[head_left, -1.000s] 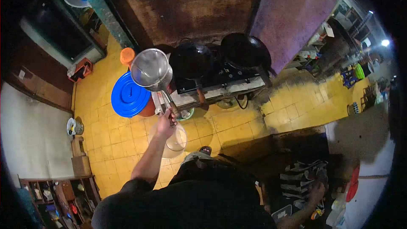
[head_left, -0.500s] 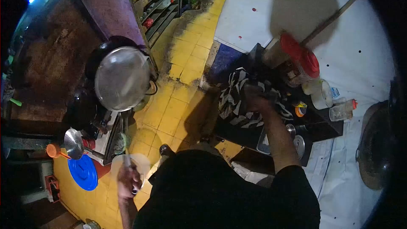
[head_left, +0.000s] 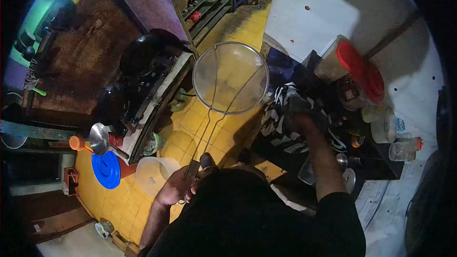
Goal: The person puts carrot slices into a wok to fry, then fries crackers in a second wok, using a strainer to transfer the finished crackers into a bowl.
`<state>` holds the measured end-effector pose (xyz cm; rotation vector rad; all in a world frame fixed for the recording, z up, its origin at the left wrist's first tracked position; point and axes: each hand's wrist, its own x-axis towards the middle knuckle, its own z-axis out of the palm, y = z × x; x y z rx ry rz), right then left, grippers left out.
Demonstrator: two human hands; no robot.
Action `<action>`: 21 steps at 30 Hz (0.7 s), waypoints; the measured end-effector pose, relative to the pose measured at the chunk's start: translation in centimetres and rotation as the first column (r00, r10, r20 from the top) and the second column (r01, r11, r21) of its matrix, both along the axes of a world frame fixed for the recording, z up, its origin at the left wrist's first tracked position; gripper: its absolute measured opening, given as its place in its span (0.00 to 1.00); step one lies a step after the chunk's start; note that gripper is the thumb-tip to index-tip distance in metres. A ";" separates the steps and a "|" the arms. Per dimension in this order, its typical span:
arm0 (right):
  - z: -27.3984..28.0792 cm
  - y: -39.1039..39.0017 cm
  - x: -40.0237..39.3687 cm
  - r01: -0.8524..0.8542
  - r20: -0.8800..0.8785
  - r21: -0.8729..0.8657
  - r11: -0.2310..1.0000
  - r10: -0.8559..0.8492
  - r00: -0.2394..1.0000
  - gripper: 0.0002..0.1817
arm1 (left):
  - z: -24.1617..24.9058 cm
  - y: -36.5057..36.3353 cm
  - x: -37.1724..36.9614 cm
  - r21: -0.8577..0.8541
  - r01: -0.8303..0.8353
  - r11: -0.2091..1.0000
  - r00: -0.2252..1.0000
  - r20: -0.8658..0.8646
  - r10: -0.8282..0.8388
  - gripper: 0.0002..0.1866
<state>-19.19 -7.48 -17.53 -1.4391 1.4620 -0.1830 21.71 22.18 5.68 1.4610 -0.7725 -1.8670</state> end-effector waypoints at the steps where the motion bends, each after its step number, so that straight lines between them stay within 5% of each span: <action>1: 0.6 0.6 -0.1 0.032 0.024 0.011 0.999 -0.032 0.999 0.20 | 0.2 -0.2 0.0 -0.018 0.004 1.000 1.000 0.015 -0.003 0.09; 11: 4.4 2.2 5.0 0.330 0.180 0.218 0.918 -0.371 0.911 0.19 | 1.4 -1.2 2.6 0.037 0.065 0.997 0.997 0.048 -0.067 0.08; 14: 6.2 3.2 3.7 0.420 0.209 0.273 0.866 -0.479 0.852 0.18 | 1.1 -1.4 3.6 0.039 0.085 0.996 0.995 -0.048 -0.083 0.08; 21: 10.0 3.5 4.8 0.600 0.246 0.397 0.695 -0.710 0.660 0.17 | 0.4 -1.7 5.5 -0.039 0.224 0.974 0.974 0.027 -0.223 0.08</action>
